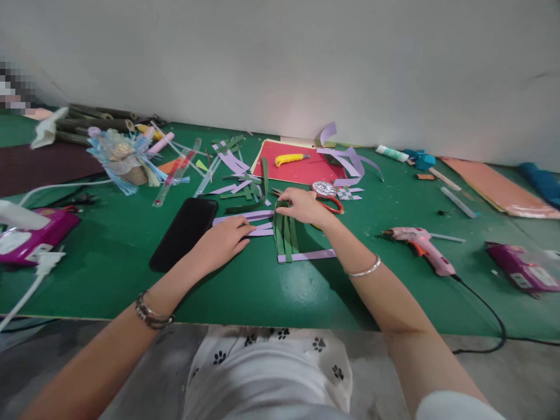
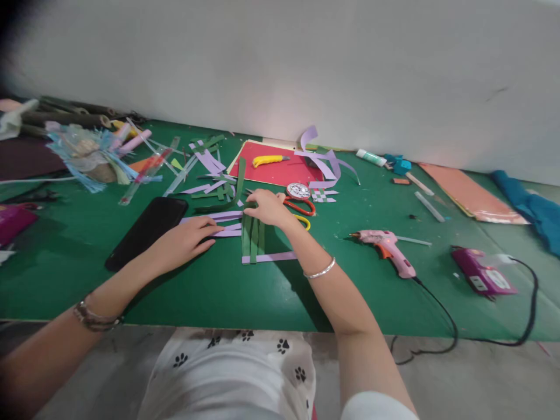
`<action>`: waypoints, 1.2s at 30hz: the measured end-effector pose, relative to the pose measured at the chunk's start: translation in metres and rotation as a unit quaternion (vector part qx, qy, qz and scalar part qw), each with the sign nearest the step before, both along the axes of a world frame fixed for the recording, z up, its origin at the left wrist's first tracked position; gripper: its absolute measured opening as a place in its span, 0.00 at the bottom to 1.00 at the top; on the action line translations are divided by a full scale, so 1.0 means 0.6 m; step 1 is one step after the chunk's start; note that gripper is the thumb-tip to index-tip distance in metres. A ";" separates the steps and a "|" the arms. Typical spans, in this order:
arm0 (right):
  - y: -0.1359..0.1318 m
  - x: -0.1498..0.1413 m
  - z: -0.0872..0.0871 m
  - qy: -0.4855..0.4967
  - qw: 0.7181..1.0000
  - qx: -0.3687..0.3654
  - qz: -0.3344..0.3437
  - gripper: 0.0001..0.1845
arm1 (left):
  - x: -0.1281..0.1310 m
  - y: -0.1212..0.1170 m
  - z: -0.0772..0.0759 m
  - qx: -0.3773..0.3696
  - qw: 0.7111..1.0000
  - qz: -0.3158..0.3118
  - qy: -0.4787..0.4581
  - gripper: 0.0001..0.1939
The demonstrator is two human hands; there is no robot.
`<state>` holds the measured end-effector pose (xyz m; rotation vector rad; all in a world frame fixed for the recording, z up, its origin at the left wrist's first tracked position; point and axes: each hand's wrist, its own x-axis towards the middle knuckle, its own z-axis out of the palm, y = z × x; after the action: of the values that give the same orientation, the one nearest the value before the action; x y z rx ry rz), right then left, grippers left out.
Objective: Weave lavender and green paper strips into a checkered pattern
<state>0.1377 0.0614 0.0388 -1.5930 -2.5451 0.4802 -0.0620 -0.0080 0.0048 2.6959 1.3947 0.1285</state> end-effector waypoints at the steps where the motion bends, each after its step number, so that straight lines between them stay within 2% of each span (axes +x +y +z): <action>1: -0.001 -0.001 0.001 0.002 1.000 -0.001 0.001 0.12 | 0.003 0.000 0.000 -0.006 1.000 0.003 -0.004 0.17; 10: -0.003 -0.003 0.005 0.025 1.000 -0.003 0.004 0.13 | 0.007 0.003 -0.001 -0.058 0.996 0.034 -0.054 0.14; 15: -0.001 -0.003 0.001 0.030 1.000 -0.005 0.009 0.11 | 0.008 0.009 0.001 -0.085 0.985 0.050 -0.141 0.12; 21: 0.001 -0.002 0.001 0.029 0.999 -0.025 0.000 0.12 | 0.015 0.013 0.002 -0.103 0.949 0.110 -0.275 0.13; 25: 0.004 0.000 -0.001 0.034 0.999 -0.031 -0.003 0.13 | 0.019 0.016 0.000 -0.115 0.930 0.112 -0.331 0.14; 28: 0.010 0.001 -0.009 0.076 0.996 -0.031 0.025 0.15 | 0.021 0.017 0.001 -0.131 0.915 0.114 -0.364 0.16; 31: 0.015 0.003 -0.019 0.137 0.989 -0.043 0.046 0.23 | 0.023 0.016 0.002 -0.152 0.900 0.130 -0.388 0.17; 34: 0.018 0.006 -0.025 0.178 0.980 -0.062 0.054 0.28 | 0.024 0.016 0.002 -0.162 0.883 0.143 -0.418 0.15; 36: 0.020 0.009 -0.025 0.199 0.975 -0.068 0.072 0.28 | 0.024 0.017 0.002 -0.153 0.870 0.144 -0.446 0.13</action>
<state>0.1430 0.0733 0.0239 -1.2004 -2.3643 0.9056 -0.0476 0.0022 0.0058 1.7327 1.3017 0.9441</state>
